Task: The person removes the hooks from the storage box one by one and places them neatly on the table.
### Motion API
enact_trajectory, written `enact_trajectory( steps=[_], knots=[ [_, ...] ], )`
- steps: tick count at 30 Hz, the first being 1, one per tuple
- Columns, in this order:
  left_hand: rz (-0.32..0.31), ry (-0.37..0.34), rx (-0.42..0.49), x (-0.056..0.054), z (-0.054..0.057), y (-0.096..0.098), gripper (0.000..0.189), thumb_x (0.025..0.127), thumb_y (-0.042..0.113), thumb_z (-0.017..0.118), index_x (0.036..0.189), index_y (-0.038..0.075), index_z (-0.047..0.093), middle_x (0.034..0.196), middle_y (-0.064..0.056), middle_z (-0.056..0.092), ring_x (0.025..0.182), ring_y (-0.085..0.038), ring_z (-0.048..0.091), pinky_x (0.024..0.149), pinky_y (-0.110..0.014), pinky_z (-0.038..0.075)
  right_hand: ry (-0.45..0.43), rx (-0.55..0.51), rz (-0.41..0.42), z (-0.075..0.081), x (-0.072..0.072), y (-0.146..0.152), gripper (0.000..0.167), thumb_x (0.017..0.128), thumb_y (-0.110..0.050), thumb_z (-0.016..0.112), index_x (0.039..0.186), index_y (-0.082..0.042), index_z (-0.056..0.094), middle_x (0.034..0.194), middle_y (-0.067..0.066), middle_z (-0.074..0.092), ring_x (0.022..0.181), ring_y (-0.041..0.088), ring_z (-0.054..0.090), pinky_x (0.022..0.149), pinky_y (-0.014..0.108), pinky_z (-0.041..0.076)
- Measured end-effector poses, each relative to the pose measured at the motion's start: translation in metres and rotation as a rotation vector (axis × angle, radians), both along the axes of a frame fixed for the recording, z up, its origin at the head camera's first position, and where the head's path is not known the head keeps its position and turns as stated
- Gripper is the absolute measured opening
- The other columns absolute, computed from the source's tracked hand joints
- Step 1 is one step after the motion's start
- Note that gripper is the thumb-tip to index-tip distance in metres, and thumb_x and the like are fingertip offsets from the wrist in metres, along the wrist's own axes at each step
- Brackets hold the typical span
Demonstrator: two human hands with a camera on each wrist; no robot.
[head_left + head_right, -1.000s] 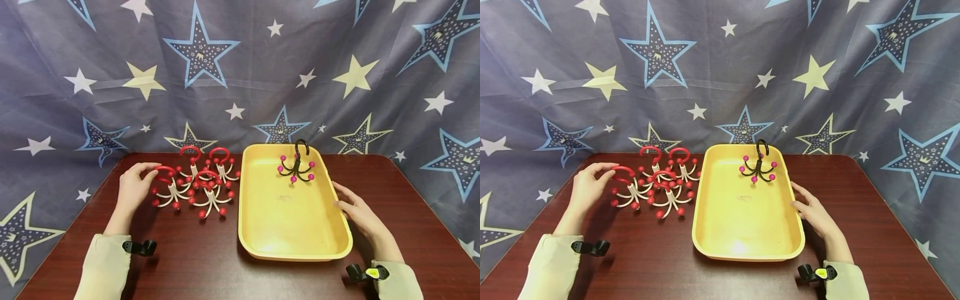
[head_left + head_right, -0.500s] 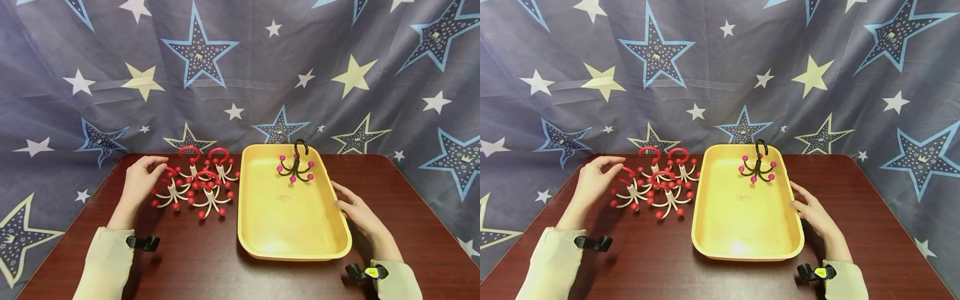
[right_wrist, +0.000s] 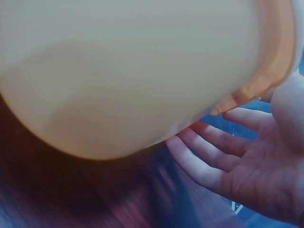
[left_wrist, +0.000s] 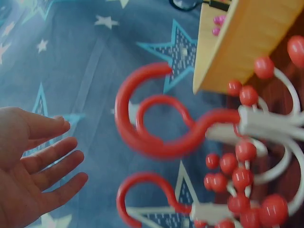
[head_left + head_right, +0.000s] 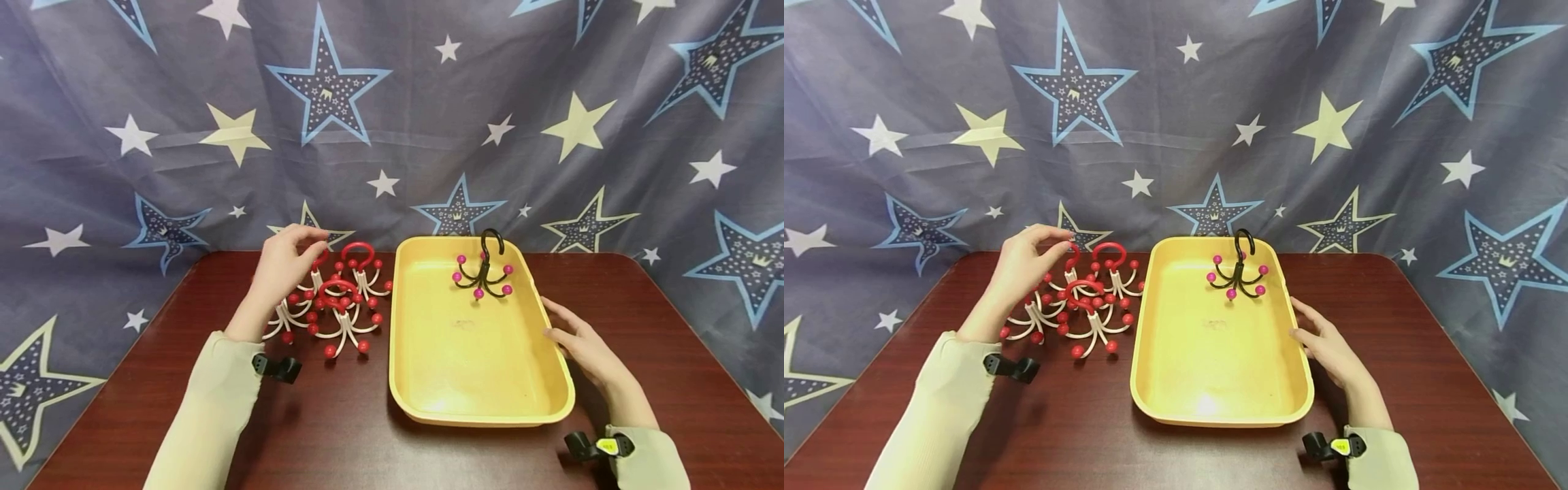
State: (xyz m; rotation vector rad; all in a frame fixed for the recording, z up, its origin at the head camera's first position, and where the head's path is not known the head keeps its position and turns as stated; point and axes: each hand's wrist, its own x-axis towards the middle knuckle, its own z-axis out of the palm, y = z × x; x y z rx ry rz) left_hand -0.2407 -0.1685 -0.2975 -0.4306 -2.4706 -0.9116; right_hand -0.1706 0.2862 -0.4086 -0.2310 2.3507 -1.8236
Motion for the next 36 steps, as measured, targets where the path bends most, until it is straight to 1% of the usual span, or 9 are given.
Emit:
enact_trajectory(
  steps=[2, 5, 8, 11, 17, 22, 26, 29, 36],
  knots=[
    [-0.035, 0.002, -0.006, -0.003, 0.004, 0.011, 0.018, 0.084, 0.015, 0.064, 0.1, 0.008, 0.069, 0.097, -0.009, 0.065, 0.084, -0.022, 0.062, 0.075, -0.037, 0.048, -0.001, 0.002, 0.002, 0.0, 0.0, 0.0, 0.06, 0.093, -0.012, 0.047, 0.144, -0.002, 0.016, 0.125, 0.025, 0.038, 0.087, 0.011, 0.061, 0.068, 0.032, 0.053],
    [-0.08, -0.019, -0.011, -0.008, 0.009, 0.027, 0.018, 0.084, 0.016, 0.063, 0.1, 0.008, 0.069, 0.097, -0.007, 0.065, 0.085, -0.021, 0.062, 0.076, -0.036, 0.049, -0.001, 0.004, 0.003, 0.0, 0.0, 0.0, 0.06, 0.093, -0.012, 0.047, 0.144, -0.002, 0.016, 0.124, 0.024, 0.039, 0.087, 0.011, 0.061, 0.068, 0.031, 0.053],
    [-0.107, -0.051, -0.037, -0.011, 0.014, 0.043, 0.02, 0.085, 0.018, 0.063, 0.102, 0.01, 0.068, 0.098, -0.006, 0.064, 0.085, -0.02, 0.062, 0.077, -0.035, 0.048, 0.003, 0.006, 0.003, 0.0, 0.0, 0.001, 0.06, 0.093, -0.012, 0.047, 0.144, -0.002, 0.017, 0.122, 0.023, 0.04, 0.087, 0.011, 0.061, 0.068, 0.031, 0.053],
    [-0.13, -0.078, -0.061, -0.013, 0.019, 0.058, 0.02, 0.085, 0.019, 0.062, 0.103, 0.011, 0.068, 0.099, -0.004, 0.064, 0.086, -0.019, 0.061, 0.078, -0.034, 0.047, 0.005, 0.004, 0.006, 0.001, 0.0, 0.001, 0.06, 0.093, -0.011, 0.047, 0.144, -0.002, 0.017, 0.123, 0.024, 0.04, 0.088, 0.011, 0.06, 0.069, 0.031, 0.053],
    [-0.18, -0.103, -0.077, -0.018, 0.023, 0.086, 0.02, 0.087, 0.019, 0.061, 0.104, 0.012, 0.067, 0.1, -0.004, 0.063, 0.088, -0.018, 0.06, 0.08, -0.033, 0.047, -0.004, 0.006, 0.003, 0.0, 0.0, 0.001, 0.061, 0.092, -0.012, 0.047, 0.144, -0.003, 0.016, 0.128, 0.029, 0.036, 0.087, 0.01, 0.06, 0.068, 0.031, 0.053],
    [-0.217, -0.115, -0.097, -0.024, 0.02, 0.114, 0.019, 0.087, 0.018, 0.06, 0.104, 0.011, 0.067, 0.099, -0.004, 0.063, 0.088, -0.016, 0.06, 0.08, -0.03, 0.047, -0.009, 0.009, 0.002, 0.0, 0.0, 0.002, 0.061, 0.093, -0.012, 0.047, 0.144, -0.003, 0.016, 0.128, 0.029, 0.035, 0.087, 0.01, 0.06, 0.068, 0.031, 0.053],
    [-0.242, -0.165, -0.102, -0.03, 0.015, 0.137, 0.022, 0.088, 0.02, 0.06, 0.107, 0.012, 0.066, 0.102, -0.003, 0.063, 0.092, -0.015, 0.06, 0.084, -0.03, 0.046, -0.005, 0.008, 0.001, 0.001, -0.001, 0.003, 0.061, 0.093, -0.012, 0.047, 0.145, -0.004, 0.016, 0.128, 0.029, 0.035, 0.087, 0.01, 0.06, 0.068, 0.031, 0.053],
    [-0.258, -0.19, -0.112, -0.036, 0.011, 0.152, 0.023, 0.088, 0.021, 0.059, 0.109, 0.013, 0.066, 0.105, -0.002, 0.063, 0.096, -0.015, 0.059, 0.085, -0.03, 0.046, -0.002, 0.004, -0.002, 0.001, -0.001, 0.003, 0.061, 0.093, -0.012, 0.047, 0.144, -0.004, 0.016, 0.128, 0.029, 0.035, 0.087, 0.01, 0.06, 0.068, 0.031, 0.053],
    [-0.301, -0.206, -0.158, -0.05, -0.004, 0.187, 0.027, 0.088, 0.022, 0.059, 0.113, 0.014, 0.064, 0.109, -0.001, 0.062, 0.099, -0.015, 0.058, 0.085, -0.028, 0.045, -0.018, -0.011, 0.005, 0.0, -0.002, 0.003, 0.061, 0.092, -0.011, 0.048, 0.145, -0.004, 0.017, 0.128, 0.03, 0.035, 0.089, 0.012, 0.06, 0.07, 0.031, 0.053]
  ],
)
